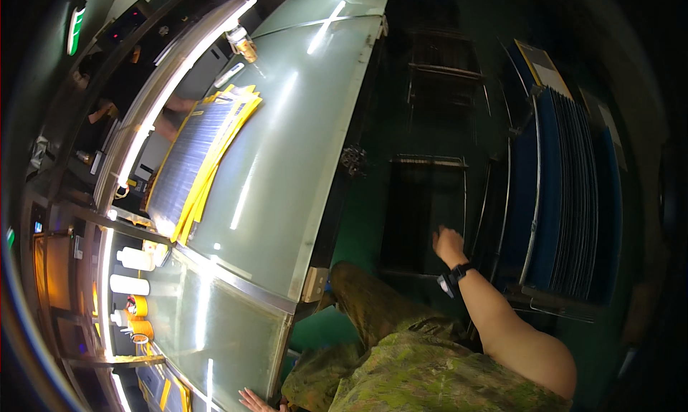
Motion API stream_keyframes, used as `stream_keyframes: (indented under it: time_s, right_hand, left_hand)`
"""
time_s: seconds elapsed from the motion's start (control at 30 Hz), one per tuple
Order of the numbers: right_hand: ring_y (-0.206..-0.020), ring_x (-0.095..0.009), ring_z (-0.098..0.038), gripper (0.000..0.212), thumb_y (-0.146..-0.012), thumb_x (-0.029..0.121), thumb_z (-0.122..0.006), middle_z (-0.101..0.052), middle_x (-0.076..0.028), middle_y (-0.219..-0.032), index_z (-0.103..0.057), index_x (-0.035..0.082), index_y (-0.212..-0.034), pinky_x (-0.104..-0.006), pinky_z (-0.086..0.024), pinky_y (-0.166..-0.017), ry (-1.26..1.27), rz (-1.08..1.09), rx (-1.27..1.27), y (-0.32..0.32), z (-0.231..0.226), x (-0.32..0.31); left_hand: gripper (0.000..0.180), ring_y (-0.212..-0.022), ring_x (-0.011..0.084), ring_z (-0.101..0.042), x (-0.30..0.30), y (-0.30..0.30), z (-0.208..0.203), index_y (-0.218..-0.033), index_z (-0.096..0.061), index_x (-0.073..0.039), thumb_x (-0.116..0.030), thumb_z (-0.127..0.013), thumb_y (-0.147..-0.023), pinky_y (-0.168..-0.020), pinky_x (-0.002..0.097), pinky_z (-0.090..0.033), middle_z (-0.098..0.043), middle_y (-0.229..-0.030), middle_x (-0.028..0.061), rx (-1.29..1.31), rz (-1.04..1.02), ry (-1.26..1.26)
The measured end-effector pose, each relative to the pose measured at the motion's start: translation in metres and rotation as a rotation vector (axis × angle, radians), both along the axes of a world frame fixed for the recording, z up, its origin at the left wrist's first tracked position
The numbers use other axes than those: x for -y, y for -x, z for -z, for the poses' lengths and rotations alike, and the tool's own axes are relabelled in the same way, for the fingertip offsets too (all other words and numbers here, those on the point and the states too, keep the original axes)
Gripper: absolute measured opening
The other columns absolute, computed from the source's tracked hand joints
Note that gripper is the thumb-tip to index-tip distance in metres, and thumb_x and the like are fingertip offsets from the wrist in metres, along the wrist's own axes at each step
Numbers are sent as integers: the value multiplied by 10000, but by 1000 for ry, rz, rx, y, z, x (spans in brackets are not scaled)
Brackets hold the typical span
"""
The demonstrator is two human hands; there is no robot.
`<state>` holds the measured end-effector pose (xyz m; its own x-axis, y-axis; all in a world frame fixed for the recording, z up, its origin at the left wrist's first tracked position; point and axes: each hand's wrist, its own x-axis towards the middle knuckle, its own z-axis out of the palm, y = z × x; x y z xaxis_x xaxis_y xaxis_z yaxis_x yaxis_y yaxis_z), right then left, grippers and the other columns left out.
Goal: Inspecting and handling solar panels at a production workstation.
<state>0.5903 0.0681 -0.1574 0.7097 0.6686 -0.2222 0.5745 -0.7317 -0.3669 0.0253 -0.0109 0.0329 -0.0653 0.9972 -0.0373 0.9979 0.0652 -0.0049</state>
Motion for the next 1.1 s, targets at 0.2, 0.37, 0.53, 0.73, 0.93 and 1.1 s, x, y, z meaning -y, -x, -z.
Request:
stream_keyframes:
  time_s: [0.2,0.37,0.53,0.73,0.93,1.1]
  right_hand:
    - [-894,-391,-597,219,-822,223,-524,-644,-175,-959,-663,111,-949,-465,-485,-780,-154,-383,-356,69,0,8]
    - [-919,-347,-610,298,-823,323,-594,-649,-171,-970,-651,81,-986,-415,-486,-785,-73,-824,-613,116,-32,-12]
    - [-953,-340,-584,472,-769,512,-636,-633,-159,-982,-596,80,-954,-414,-452,-807,324,-1225,-330,134,-38,-31]
    - [-930,-330,-596,594,-728,578,-655,-639,-174,-990,-622,45,-987,-400,-464,-793,561,-1398,-244,154,-30,-70]
    - [-914,-345,-614,576,-750,537,-653,-647,-195,-996,-639,31,-1025,-413,-475,-804,557,-1514,-95,156,-47,-70]
    - [-847,-353,-629,505,-722,469,-710,-659,-208,-873,-652,21,-947,-407,-489,-775,457,-1344,-170,146,-34,-66]
  left_hand:
    - [1042,-1355,463,-100,-3,10,7,-1436,-158,0,-182,-762,-606,-1105,552,-102,-167,-1470,261,-67,-64,33]
    - [971,-1366,442,-116,4,7,9,-1426,-202,-40,-233,-749,-647,-1065,602,-110,-167,-1487,198,12,-201,-20]
    - [709,-1335,399,-265,1,8,-2,-1310,-476,-69,-333,-746,-710,-1042,592,-217,-355,-1426,162,361,-250,-7]
    - [330,-1257,316,-423,1,-31,-142,-1125,-602,28,-227,-525,-930,-1067,435,-276,-584,-1198,160,1654,405,303]
    - [668,-1337,444,-207,-18,-111,-205,-1279,-382,101,-260,-691,-810,-1079,527,-165,-294,-1402,303,1926,1799,319]
    - [565,-1291,428,-326,3,-112,-200,-1203,-431,118,-269,-651,-854,-1025,515,-267,-315,-1374,336,2116,1752,412]
